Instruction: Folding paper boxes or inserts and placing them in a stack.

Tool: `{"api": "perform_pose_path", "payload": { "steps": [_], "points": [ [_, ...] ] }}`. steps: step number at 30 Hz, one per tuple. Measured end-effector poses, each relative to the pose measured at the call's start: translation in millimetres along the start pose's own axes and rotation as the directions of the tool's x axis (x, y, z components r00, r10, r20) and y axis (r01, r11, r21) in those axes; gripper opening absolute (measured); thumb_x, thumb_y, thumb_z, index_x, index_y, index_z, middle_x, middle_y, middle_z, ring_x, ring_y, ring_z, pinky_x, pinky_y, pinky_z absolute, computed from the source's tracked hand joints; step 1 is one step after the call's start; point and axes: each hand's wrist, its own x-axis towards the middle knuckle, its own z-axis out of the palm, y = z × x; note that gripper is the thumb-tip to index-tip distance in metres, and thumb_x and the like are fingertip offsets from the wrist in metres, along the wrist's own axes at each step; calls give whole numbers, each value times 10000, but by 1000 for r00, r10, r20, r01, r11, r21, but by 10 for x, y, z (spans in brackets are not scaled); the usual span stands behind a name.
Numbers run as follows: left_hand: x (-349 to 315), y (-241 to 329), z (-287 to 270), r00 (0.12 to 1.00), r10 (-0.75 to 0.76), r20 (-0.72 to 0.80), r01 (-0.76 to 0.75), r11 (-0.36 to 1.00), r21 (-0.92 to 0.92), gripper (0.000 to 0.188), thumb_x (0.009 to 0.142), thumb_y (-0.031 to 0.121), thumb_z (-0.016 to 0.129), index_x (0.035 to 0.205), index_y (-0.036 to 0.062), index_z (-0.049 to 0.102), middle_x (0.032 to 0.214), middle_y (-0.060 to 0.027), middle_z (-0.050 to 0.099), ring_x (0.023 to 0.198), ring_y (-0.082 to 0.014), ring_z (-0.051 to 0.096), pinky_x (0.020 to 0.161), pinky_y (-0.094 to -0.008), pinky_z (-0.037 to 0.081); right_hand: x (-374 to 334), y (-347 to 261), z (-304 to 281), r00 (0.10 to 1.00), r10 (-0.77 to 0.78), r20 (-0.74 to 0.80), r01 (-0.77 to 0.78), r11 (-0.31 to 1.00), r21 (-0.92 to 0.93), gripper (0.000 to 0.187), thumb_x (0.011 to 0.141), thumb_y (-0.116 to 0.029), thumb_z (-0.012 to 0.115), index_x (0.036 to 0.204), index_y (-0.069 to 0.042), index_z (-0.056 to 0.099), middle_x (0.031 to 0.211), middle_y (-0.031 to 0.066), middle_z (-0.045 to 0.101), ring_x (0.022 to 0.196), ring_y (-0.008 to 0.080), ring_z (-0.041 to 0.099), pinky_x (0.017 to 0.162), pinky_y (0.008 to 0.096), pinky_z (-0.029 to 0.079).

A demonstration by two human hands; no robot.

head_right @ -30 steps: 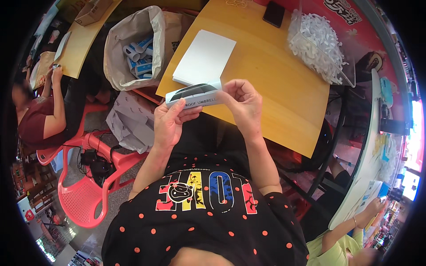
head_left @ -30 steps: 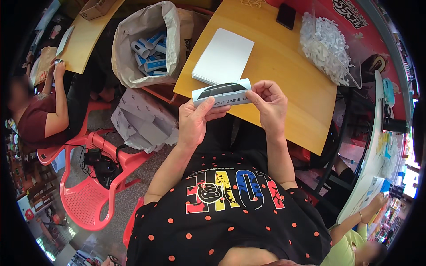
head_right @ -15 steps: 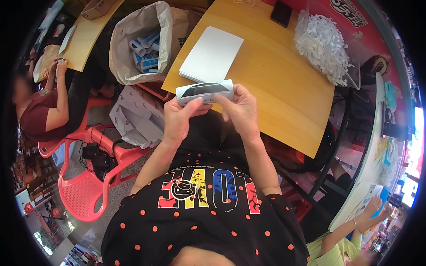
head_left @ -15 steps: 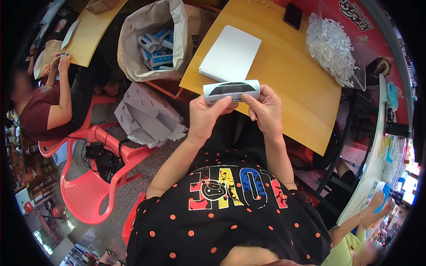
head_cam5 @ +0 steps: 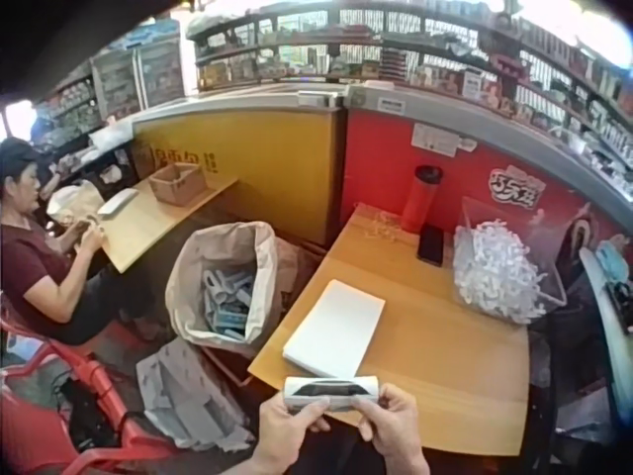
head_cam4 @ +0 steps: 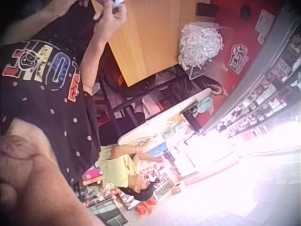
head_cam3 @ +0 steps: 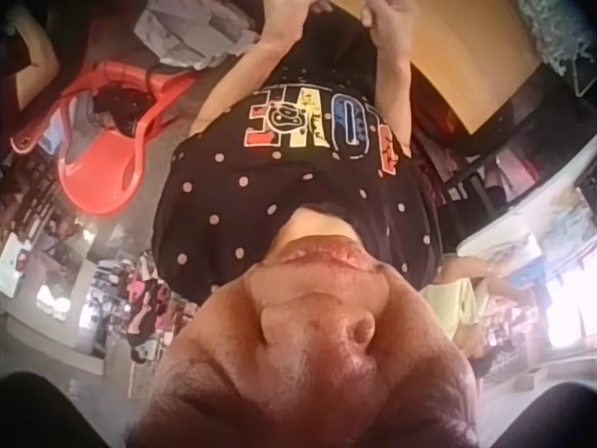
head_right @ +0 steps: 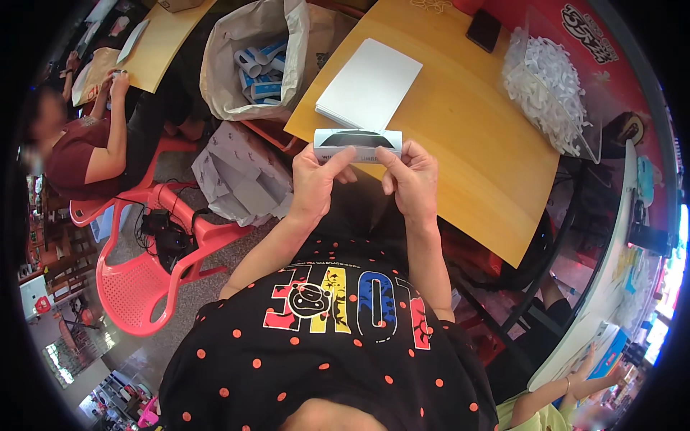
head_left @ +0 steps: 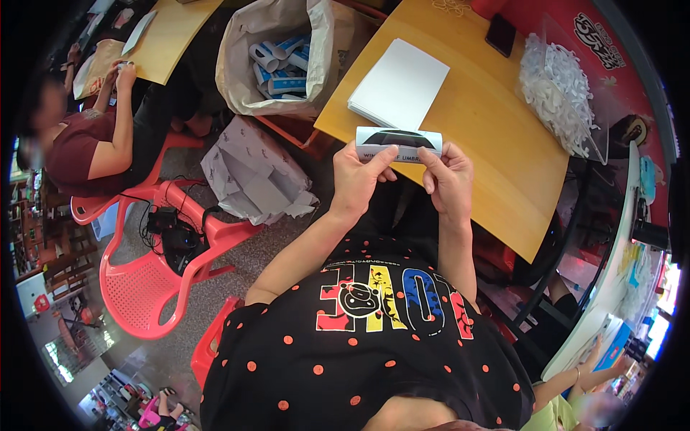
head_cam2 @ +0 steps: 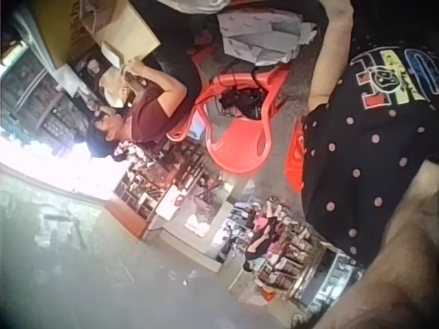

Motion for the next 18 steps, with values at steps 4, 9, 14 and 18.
{"api": "perform_pose_path", "payload": {
  "steps": [4,9,14,18],
  "points": [
    [34,-10,-115,987,-101,123,119,983,-143,205,924,159,565,1027,-12,614,874,-112,678,685,-169,674,522,-207,485,51,29,-131,1000,11,17,-13,994,111,165,880,-83,628,745,-9,571,602,16,543,370,46,408,346,177,288],
    [49,87,-276,948,-252,193,282,948,-150,247,910,189,588,1022,-26,632,882,-115,666,664,-145,655,507,-191,469,80,-22,-209,998,67,3,-67,997,48,189,916,-141,590,853,32,632,595,-9,520,371,30,384,344,171,263],
    [59,-4,-636,974,-207,95,193,972,134,134,829,115,685,787,-10,661,609,-25,580,474,-49,487,427,-174,333,34,-125,-263,991,122,53,-88,898,-431,187,889,-148,622,817,20,664,593,-25,505,421,22,387,392,179,273],
    [-97,195,-861,951,-256,173,214,949,230,131,814,71,690,711,15,631,606,-25,577,479,-58,519,422,-175,360,33,-2,-285,961,113,252,27,870,-492,178,874,-139,623,759,-7,658,622,-12,541,548,37,449,522,210,341]
  ]
}}
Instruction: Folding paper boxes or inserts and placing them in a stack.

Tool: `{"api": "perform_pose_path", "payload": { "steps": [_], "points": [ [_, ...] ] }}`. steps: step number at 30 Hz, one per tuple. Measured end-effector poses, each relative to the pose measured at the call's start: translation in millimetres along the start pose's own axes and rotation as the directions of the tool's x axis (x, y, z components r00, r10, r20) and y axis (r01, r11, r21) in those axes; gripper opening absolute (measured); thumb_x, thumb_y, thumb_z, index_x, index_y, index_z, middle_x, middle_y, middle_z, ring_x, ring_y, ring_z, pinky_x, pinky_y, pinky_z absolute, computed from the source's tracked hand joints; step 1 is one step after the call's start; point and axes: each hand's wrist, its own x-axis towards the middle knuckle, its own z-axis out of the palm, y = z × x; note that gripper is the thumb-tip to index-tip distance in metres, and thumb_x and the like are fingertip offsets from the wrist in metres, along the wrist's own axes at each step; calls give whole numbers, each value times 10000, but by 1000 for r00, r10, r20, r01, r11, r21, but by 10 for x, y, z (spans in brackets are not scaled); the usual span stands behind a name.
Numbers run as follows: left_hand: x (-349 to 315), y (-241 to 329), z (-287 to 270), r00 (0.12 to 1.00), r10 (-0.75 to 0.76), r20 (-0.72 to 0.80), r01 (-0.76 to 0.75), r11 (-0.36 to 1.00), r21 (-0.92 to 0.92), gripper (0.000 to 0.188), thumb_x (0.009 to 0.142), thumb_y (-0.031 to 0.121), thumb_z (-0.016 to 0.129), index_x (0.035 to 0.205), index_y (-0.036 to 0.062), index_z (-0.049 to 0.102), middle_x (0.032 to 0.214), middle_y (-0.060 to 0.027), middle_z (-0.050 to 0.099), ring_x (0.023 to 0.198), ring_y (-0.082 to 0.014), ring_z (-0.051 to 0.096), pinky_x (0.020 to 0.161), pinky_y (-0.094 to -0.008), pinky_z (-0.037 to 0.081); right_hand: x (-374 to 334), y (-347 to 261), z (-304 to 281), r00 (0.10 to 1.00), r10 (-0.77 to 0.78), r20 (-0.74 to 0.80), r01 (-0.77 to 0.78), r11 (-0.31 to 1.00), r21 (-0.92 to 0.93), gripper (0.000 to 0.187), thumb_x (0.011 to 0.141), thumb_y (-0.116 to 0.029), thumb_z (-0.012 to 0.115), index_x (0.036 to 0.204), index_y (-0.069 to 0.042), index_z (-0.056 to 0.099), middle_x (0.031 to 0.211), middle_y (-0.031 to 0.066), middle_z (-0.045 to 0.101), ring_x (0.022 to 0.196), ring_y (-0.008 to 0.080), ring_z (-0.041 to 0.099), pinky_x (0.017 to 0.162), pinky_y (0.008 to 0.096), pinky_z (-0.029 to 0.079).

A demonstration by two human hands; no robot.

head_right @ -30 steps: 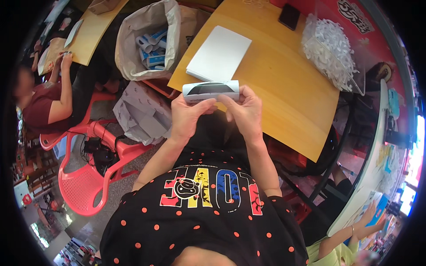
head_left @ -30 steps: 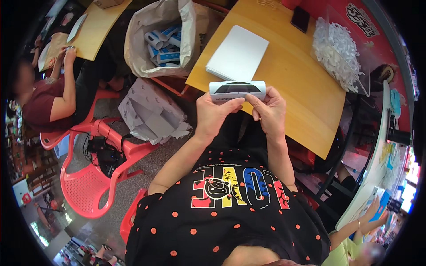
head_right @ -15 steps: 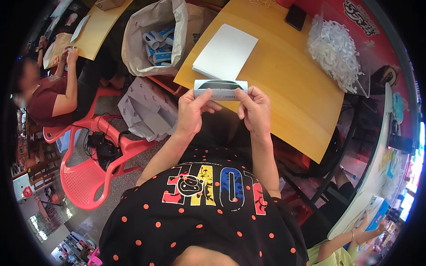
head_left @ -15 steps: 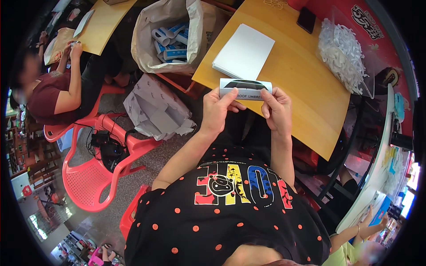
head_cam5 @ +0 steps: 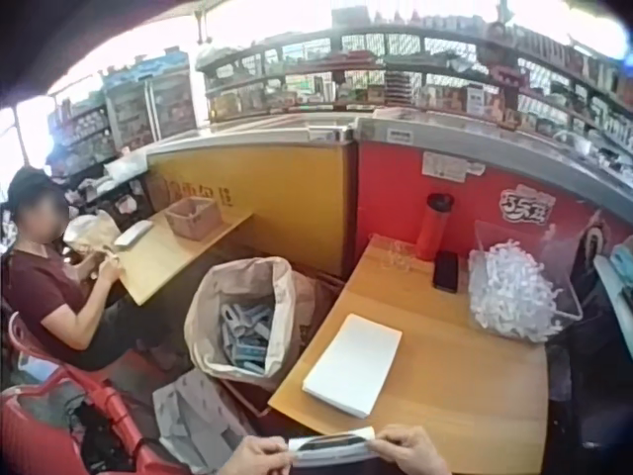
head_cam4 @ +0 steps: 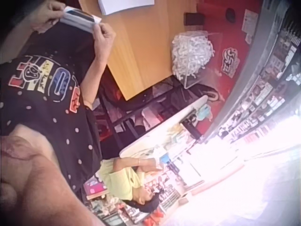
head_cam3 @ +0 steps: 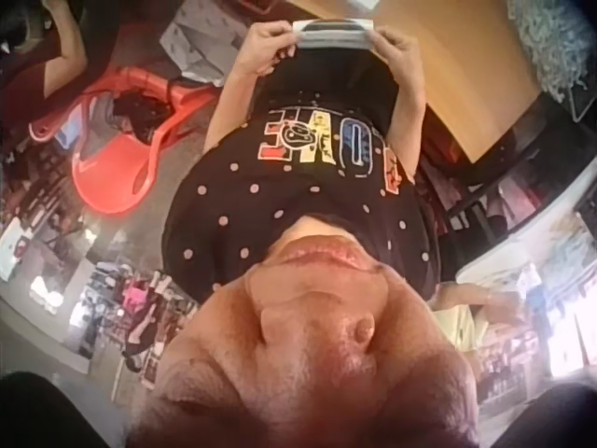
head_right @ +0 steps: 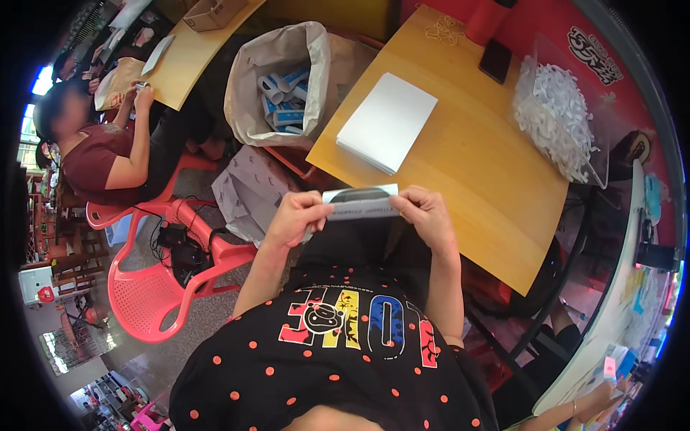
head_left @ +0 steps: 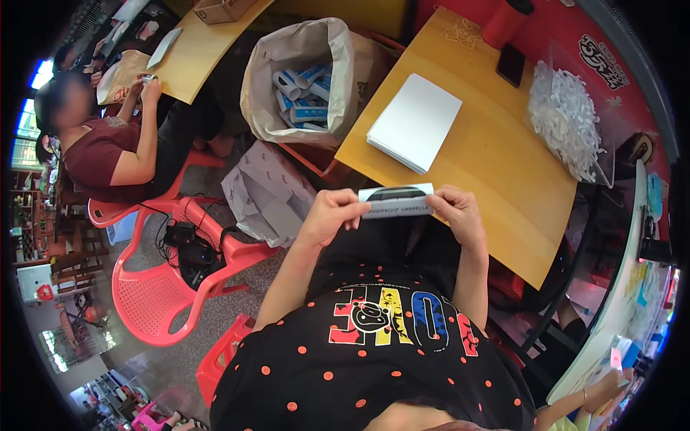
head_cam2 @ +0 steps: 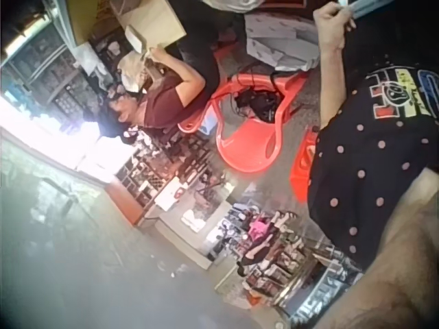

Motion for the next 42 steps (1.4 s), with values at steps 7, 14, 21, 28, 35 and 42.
{"api": "perform_pose_path", "payload": {
  "steps": [7,14,21,28,35,42],
  "points": [
    [-102,435,-474,933,155,-324,-202,973,-114,113,858,87,644,790,-2,649,657,-37,610,522,-89,581,469,-188,455,24,-29,81,985,6,-171,47,952,304,286,957,-216,509,914,22,663,759,53,646,600,73,554,558,196,407],
    [598,535,-1089,829,205,-520,-258,966,-31,594,895,253,631,1329,-76,395,1232,-186,532,1087,-245,584,807,-295,525,50,-109,127,977,-59,-205,66,997,28,214,888,-150,612,990,32,657,843,72,660,698,114,572,633,232,452],
    [386,9,-798,962,74,-262,-79,997,-9,510,897,222,622,1300,-41,454,1218,-156,567,1037,-220,608,810,-296,518,360,-128,84,777,-629,34,314,339,-887,396,760,-146,697,1114,3,597,1178,128,592,913,249,572,805,350,454],
    [32,-243,-650,967,-10,-255,-3,999,-48,325,934,174,557,1205,-5,551,1113,-129,631,983,-194,631,797,-284,517,422,77,87,703,-664,254,401,75,-913,208,768,-56,607,971,-9,604,1091,82,628,795,190,597,704,314,444],
    [101,-151,-347,983,12,-185,-33,993,-112,289,923,164,576,1156,-7,581,1041,-120,653,895,-172,648,746,-264,521,468,172,82,665,-724,183,500,250,-829,111,771,-19,560,879,-22,588,997,83,640,775,197,622,655,314,465],
    [277,-39,-162,997,-75,-17,65,945,-321,404,953,304,508,1145,-47,562,1029,-153,656,888,-214,664,761,-299,546,383,106,85,692,-716,93,502,385,-775,170,773,-24,584,939,-16,622,1030,144,638,808,237,644,667,344,522]
  ]
}}
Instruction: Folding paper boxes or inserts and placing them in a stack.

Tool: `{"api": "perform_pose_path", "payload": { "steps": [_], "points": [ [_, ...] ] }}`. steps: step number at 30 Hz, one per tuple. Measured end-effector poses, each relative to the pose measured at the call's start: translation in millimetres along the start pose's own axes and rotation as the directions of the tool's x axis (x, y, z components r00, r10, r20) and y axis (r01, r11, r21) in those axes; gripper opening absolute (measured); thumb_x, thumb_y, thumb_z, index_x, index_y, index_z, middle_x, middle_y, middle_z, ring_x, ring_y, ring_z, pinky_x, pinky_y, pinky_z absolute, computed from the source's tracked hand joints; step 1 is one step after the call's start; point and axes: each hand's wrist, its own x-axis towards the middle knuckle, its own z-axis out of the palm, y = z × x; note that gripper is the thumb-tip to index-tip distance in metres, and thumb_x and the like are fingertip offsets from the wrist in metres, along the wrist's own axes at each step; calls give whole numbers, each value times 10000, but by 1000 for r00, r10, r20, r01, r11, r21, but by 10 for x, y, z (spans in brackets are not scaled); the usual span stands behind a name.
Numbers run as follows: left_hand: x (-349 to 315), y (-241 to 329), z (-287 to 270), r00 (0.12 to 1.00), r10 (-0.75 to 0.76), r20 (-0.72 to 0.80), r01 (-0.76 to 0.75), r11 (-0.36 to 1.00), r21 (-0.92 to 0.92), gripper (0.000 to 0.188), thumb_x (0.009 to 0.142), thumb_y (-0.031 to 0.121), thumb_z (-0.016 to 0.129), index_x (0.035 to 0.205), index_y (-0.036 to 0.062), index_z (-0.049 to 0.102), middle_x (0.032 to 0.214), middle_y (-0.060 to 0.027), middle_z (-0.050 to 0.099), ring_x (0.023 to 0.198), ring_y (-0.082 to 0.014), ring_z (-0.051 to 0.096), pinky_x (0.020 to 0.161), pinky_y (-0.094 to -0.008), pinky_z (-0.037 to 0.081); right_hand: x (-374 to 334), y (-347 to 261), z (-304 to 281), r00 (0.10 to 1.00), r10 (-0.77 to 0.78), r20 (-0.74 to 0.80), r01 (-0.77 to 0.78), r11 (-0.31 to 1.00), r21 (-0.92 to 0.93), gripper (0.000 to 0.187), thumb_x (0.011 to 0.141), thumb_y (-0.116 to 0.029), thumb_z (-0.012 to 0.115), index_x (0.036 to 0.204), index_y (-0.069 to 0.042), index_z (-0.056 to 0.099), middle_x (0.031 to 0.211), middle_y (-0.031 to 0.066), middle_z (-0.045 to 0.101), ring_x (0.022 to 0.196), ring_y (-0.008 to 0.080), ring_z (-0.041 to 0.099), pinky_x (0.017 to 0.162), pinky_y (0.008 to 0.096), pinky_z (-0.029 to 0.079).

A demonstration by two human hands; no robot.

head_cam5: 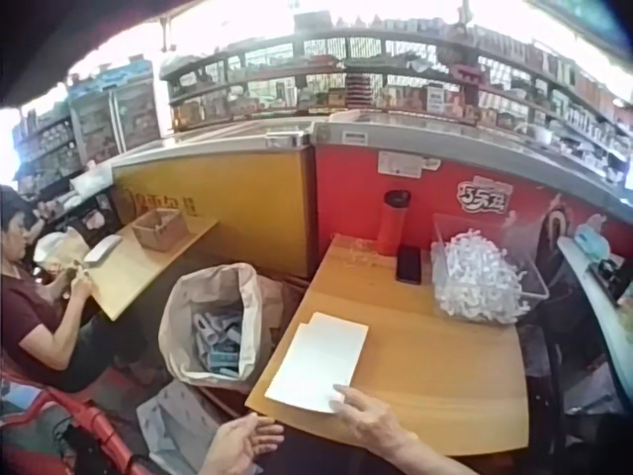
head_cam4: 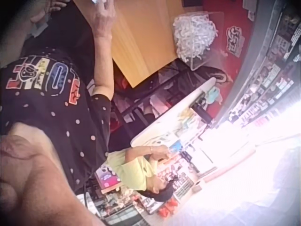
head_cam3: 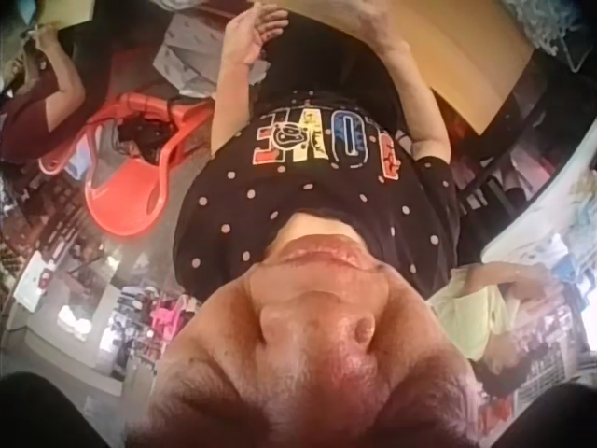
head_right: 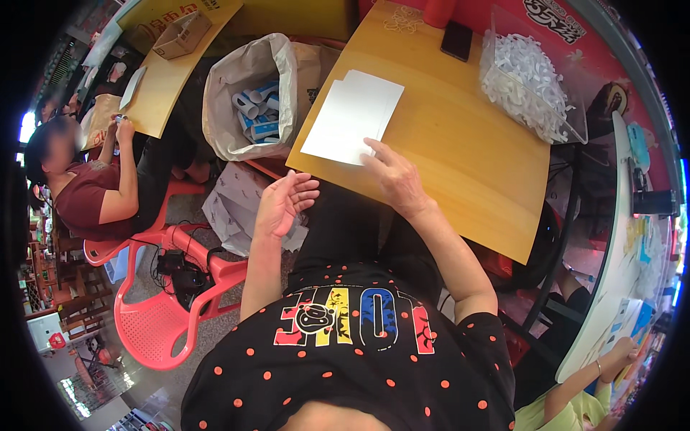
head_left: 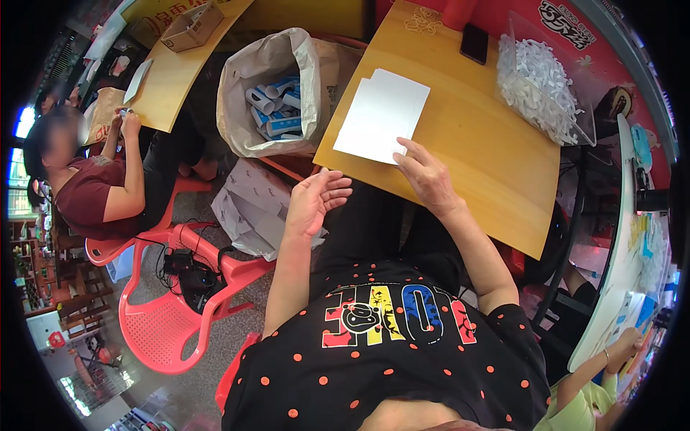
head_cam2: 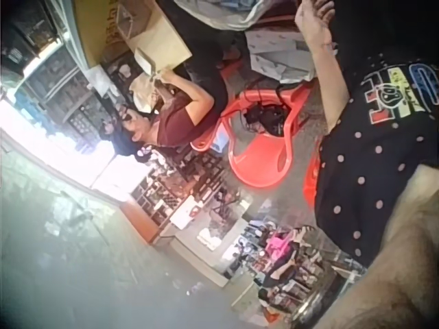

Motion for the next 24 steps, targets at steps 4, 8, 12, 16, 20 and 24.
{"api": "perform_pose_path", "payload": {
  "steps": [4,8,12,16,20,24],
  "points": [
    [74,107,150,995,-66,79,85,958,-275,589,951,461,441,1173,-77,531,1063,-173,647,922,-235,660,776,-342,549,-73,-136,-293,977,-212,7,211,975,68,236,767,-43,613,1000,-24,643,1079,162,624,803,248,646,661,340,525],
    [149,59,156,976,-101,192,178,878,-445,475,938,312,498,1217,-72,506,1163,-181,600,1027,-263,619,888,-386,510,-114,-430,-512,932,-362,25,348,910,224,196,749,-48,652,944,-31,661,1013,138,642,779,244,646,635,326,512],
    [85,24,228,986,67,152,-26,965,-260,426,827,-41,559,1248,-47,501,1164,-160,606,1024,-235,620,911,-363,499,-235,-553,-520,994,-100,37,71,880,469,108,818,-46,632,914,-9,665,877,86,642,731,196,621,615,289,483],
    [-77,24,442,978,206,-10,-206,975,-84,379,755,-149,502,1084,-18,639,1088,-153,645,1014,-214,621,907,-322,480,-239,-615,-616,776,566,277,-565,430,704,89,854,-55,629,861,22,672,793,13,623,654,67,516,572,217,403],
    [-152,52,489,771,595,228,-634,683,363,336,677,-186,450,791,-3,708,1027,-153,669,1051,-246,610,914,-345,461,-237,-444,-472,684,654,323,-491,84,867,103,853,-85,640,859,11,678,808,-4,632,677,63,511,644,200,404],
    [-242,180,628,569,666,482,-793,291,534,262,668,-154,501,779,-12,690,1032,-161,666,1095,-305,590,928,-370,455,-231,-341,-359,641,653,403,-530,-4,848,111,857,-97,647,880,7,676,814,7,646,714,65,538,693,190,419]
  ]
}}
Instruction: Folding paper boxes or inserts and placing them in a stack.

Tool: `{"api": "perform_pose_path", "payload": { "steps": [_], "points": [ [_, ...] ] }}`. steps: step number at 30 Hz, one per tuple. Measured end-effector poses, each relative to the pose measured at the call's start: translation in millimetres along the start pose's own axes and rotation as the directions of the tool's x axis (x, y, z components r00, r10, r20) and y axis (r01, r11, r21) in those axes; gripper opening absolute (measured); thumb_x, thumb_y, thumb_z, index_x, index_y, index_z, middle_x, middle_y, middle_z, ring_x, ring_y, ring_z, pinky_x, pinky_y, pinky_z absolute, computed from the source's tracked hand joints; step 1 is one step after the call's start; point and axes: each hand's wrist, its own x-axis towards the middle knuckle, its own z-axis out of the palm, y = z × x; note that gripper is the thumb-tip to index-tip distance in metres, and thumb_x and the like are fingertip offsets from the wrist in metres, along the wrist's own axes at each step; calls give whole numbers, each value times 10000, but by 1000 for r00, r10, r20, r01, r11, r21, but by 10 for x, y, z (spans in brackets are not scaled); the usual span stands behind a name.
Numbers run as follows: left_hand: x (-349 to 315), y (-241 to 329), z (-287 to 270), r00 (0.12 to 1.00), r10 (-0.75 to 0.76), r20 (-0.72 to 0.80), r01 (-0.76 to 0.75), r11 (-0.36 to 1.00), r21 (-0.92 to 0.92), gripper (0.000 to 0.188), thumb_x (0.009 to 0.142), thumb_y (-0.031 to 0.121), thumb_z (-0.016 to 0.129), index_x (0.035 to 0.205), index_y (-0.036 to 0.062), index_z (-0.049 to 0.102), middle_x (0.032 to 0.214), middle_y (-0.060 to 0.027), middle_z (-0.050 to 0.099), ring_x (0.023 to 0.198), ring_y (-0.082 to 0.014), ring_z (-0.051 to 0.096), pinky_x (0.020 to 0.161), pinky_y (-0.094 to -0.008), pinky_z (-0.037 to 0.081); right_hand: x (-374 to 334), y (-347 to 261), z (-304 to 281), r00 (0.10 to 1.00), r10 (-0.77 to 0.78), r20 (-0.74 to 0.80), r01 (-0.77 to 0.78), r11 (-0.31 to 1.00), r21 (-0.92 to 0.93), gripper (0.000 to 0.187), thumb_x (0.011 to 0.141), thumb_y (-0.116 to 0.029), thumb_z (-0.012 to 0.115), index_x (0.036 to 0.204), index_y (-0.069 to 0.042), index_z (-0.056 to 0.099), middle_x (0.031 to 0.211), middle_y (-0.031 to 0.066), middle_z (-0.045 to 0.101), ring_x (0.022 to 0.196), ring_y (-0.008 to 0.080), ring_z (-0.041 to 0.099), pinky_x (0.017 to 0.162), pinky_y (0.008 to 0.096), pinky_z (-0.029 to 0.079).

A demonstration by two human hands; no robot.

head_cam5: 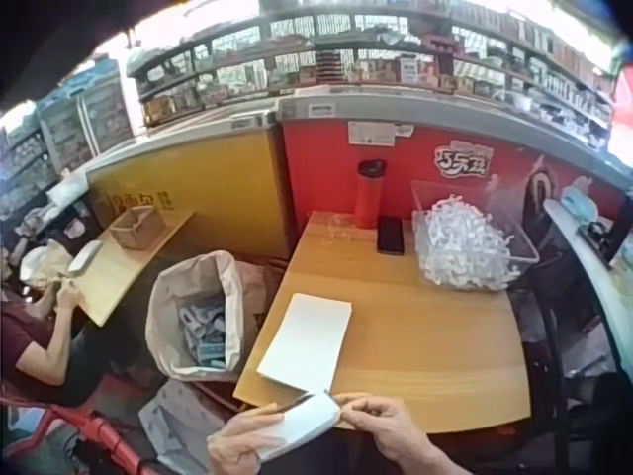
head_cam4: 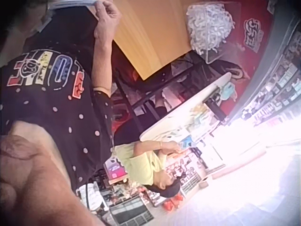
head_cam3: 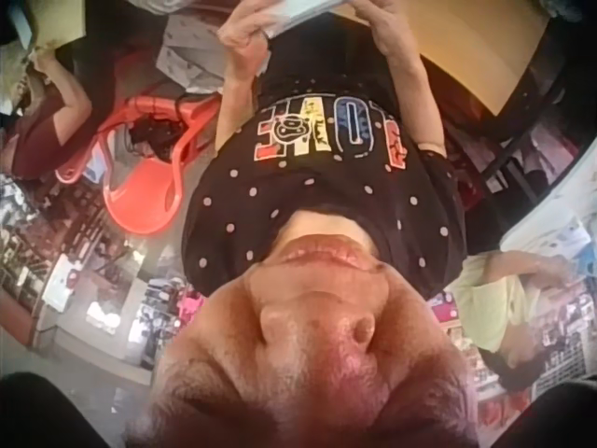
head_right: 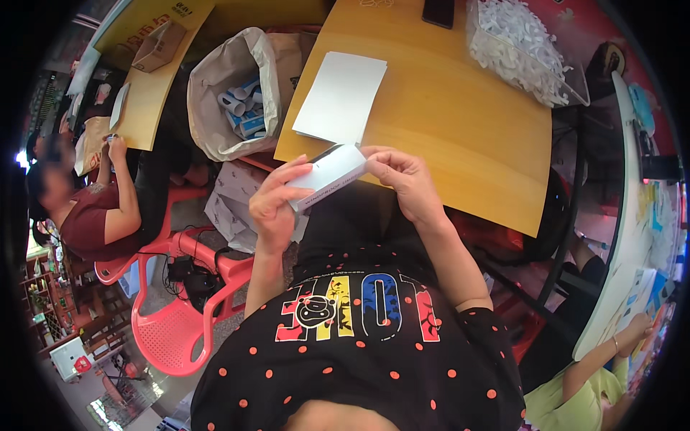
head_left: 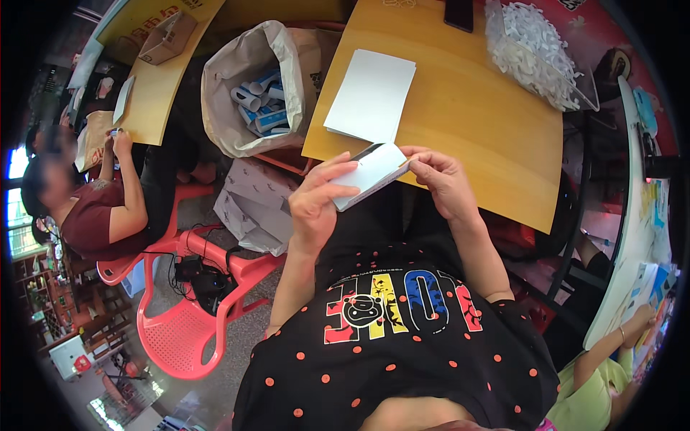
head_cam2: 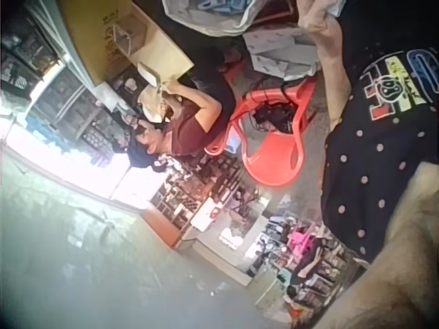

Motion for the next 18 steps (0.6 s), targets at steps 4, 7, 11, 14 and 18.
{"api": "perform_pose_path", "payload": {
  "steps": [4,7,11,14,18],
  "points": [
    [-11,79,25,974,129,188,-164,969,184,237,639,-142,541,789,-18,675,1085,-168,645,1121,-339,571,951,-390,444,84,157,-93,999,48,23,-48,998,26,121,853,-89,656,900,21,670,829,14,650,735,71,562,708,193,436],
    [-58,73,69,996,56,72,-71,971,226,275,692,-146,532,898,-26,668,1140,-173,620,1137,-325,557,972,-388,431,77,190,-61,992,-108,-66,103,992,-76,113,851,-76,660,901,25,669,830,16,652,744,75,572,695,197,446],
    [-219,54,90,840,-470,-272,419,879,-226,219,857,-59,516,1047,-45,625,1041,-154,647,974,-244,632,775,-315,514,12,35,-21,904,-416,-97,352,855,-381,82,847,-44,657,884,28,671,819,22,658,763,79,585,678,203,460],
    [-240,20,-13,584,-788,198,590,244,-770,166,880,30,589,1017,-59,622,897,-136,663,656,-185,677,395,-179,437,-34,-45,-10,892,-450,39,412,775,-480,54,839,-13,651,866,29,673,818,28,663,764,77,583,671,205,465],
    [-322,-78,11,533,-758,376,697,142,-703,194,862,32,614,1031,-63,619,937,-166,662,520,-178,655,294,-161,373,-45,-75,-3,950,-304,67,305,864,-401,44,824,2,655,843,36,676,838,46,669,759,80,592,673,208,474]
  ]
}}
